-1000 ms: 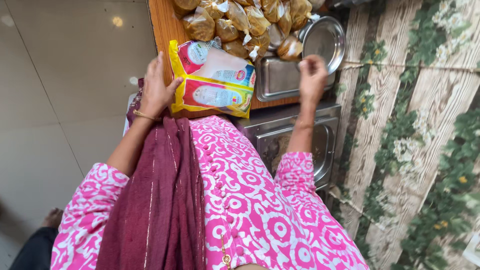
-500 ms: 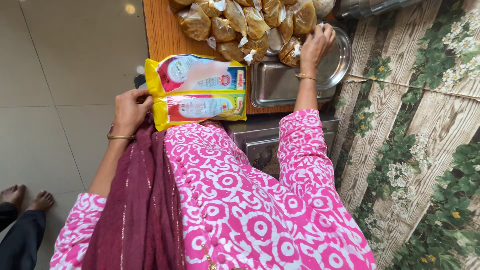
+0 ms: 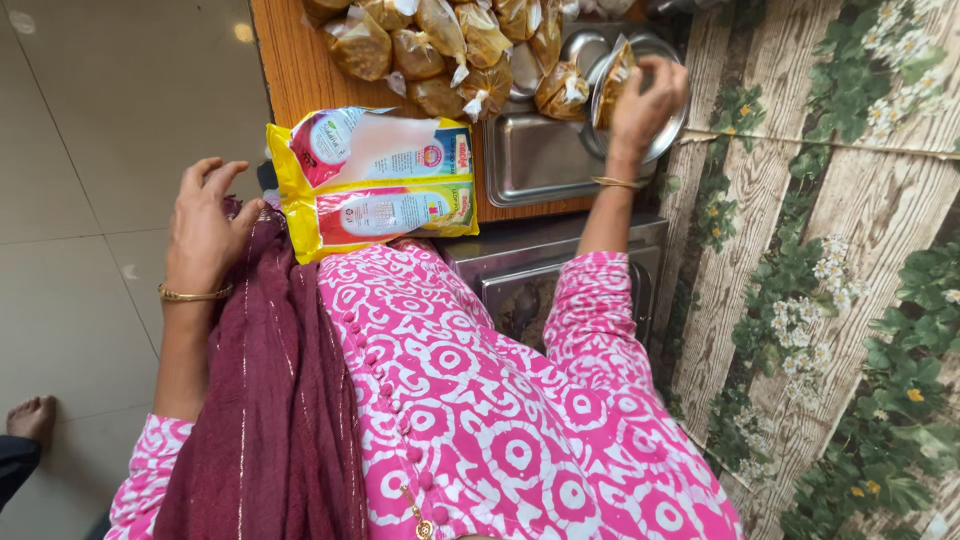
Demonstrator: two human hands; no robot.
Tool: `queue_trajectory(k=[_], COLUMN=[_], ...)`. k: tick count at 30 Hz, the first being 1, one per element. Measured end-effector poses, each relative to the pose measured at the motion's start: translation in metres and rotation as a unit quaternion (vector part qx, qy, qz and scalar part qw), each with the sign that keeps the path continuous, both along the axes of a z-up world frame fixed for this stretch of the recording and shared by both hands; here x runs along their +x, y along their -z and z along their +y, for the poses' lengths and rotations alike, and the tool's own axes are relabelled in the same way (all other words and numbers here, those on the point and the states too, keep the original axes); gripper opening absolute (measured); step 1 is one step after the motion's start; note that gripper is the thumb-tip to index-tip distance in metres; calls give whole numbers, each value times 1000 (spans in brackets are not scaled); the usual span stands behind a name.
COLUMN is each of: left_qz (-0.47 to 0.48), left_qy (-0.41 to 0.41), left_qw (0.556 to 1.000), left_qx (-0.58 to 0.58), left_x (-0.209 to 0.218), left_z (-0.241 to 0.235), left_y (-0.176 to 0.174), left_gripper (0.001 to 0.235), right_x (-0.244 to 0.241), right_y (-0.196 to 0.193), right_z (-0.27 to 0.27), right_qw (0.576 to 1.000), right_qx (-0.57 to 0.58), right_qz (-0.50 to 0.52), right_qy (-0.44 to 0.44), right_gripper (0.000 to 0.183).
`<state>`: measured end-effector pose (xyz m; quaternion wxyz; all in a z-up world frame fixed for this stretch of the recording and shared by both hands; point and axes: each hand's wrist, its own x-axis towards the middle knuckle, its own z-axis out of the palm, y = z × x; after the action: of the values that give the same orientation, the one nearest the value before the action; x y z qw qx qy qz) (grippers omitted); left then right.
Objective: The person scoops portions of cooked food from stainless steel containers into small plastic bags using a ladle. They then tie the bags and place them on a nearby table. The process is repeated for multiple bags.
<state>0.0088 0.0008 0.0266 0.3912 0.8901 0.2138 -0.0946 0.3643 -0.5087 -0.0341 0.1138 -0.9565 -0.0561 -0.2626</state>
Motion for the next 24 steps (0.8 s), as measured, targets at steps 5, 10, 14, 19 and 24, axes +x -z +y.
queue_trajectory(k=[5, 10, 14, 19, 24], left_qz=[32, -53, -12, 30, 11], left_qy=[-8, 1, -36, -61, -30], left_qw=[999, 999, 999, 997, 999], left_qx=[-31, 4, 2, -19, -11], left_x=[12, 0, -21, -22, -18], left_z=[-11, -2, 6, 1, -1], left_y=[-28, -45, -48, -51, -56], left_gripper=[54, 54, 55, 57, 56], right_x=[18, 36, 27, 39, 36], right_y=[44, 29, 8, 26, 83], right_z=[60, 52, 8, 42, 125], right_qw=[979, 987, 960, 960, 949], right_qx=[10, -9, -30, 136, 215], right_qz=[199, 127, 147, 240, 227], right_qy=[-42, 96, 235, 41, -28], right_gripper=[15, 7, 9, 13, 18])
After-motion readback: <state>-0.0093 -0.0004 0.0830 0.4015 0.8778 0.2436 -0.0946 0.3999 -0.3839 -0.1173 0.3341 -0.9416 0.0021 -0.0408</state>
